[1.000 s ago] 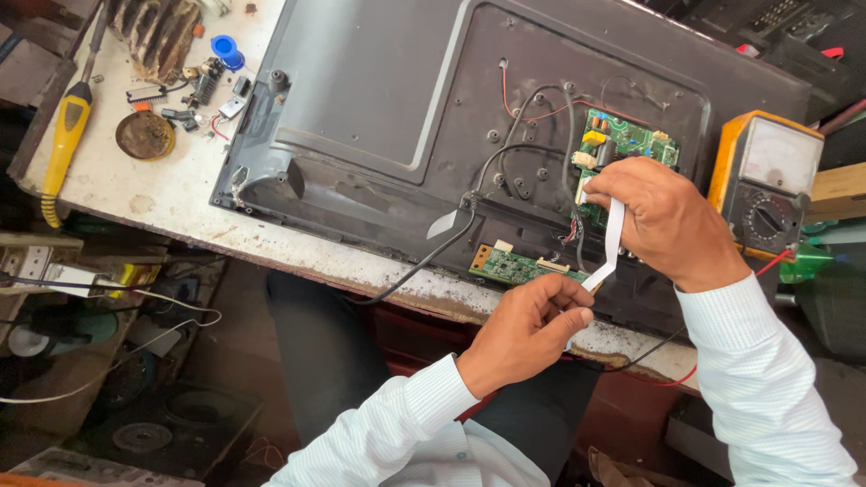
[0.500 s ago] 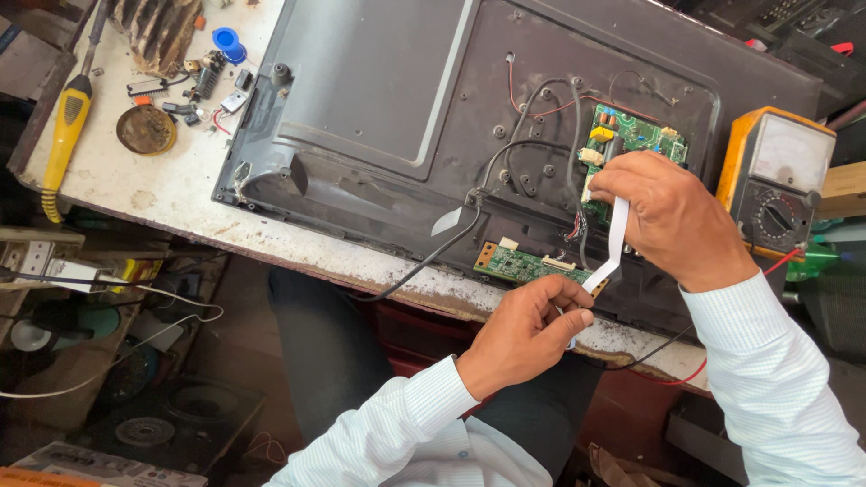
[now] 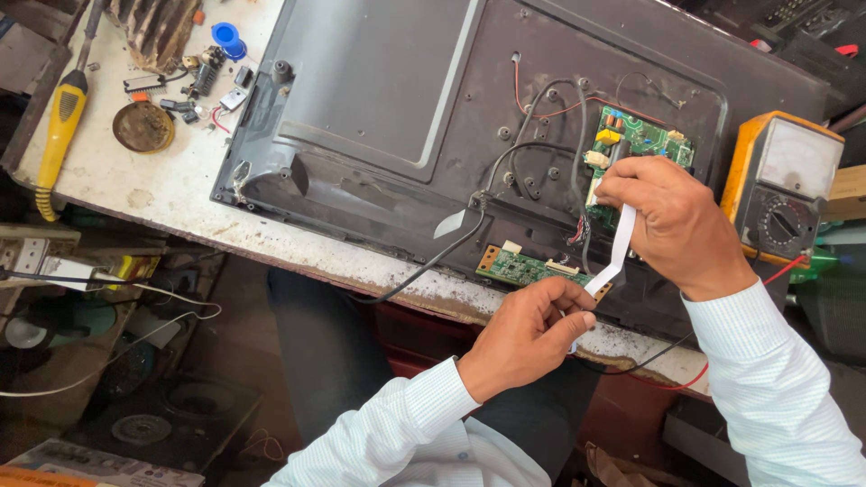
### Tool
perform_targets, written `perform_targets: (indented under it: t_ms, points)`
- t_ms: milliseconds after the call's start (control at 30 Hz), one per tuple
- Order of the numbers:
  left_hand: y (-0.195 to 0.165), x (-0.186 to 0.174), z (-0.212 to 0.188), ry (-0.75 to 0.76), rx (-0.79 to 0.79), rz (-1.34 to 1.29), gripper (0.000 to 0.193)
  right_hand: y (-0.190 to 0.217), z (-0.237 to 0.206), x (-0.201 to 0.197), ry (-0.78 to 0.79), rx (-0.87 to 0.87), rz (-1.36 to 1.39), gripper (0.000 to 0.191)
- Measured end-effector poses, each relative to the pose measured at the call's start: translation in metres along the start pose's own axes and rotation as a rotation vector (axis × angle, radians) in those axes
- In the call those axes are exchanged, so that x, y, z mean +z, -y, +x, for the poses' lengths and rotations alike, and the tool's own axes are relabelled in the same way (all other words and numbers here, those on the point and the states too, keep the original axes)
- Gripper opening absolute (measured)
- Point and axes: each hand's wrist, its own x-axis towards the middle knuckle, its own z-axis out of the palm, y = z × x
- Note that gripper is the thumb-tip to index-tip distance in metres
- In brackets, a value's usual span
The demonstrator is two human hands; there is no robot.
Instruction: The person uses a multimeter to test points on a circuit board inside a disassembled television. They connect and disconnect a ribbon cable between the main board and a smaller board, then continue probing various components with the multimeter probes.
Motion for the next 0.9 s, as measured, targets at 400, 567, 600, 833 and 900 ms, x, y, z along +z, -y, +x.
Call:
perform_targets:
  t_ms: [400, 567, 600, 833, 900]
  points:
    - [-0.006, -0.001, 0.000, -0.015, 0.022, 0.031, 0.017, 0.002, 0.003, 0.006, -0.039, -0.006, -0.014, 0.018]
    - [-0.036, 0.003, 0.003, -0.104, 0.401, 0.320, 0.021, 0.004, 0.007, 0.003, -0.002, -0.071, -0.110, 0.028]
    - [-0.042, 0.003, 0.005, -0.113, 0.457, 0.375, 0.023, 0.006, 0.008, 0.003, 0.005, -0.078, -0.135, 0.029]
    - [-0.055, 0.000, 0.014, -0.142, 0.428, 0.384, 0.029, 0.010, 0.017, 0.001, 0.099, -0.070, -0.202, 0.018]
    - [-0.051, 0.000, 0.010, -0.146, 0.386, 0.380, 0.027, 0.010, 0.018, 0.003, 0.149, -0.041, -0.268, 0.010]
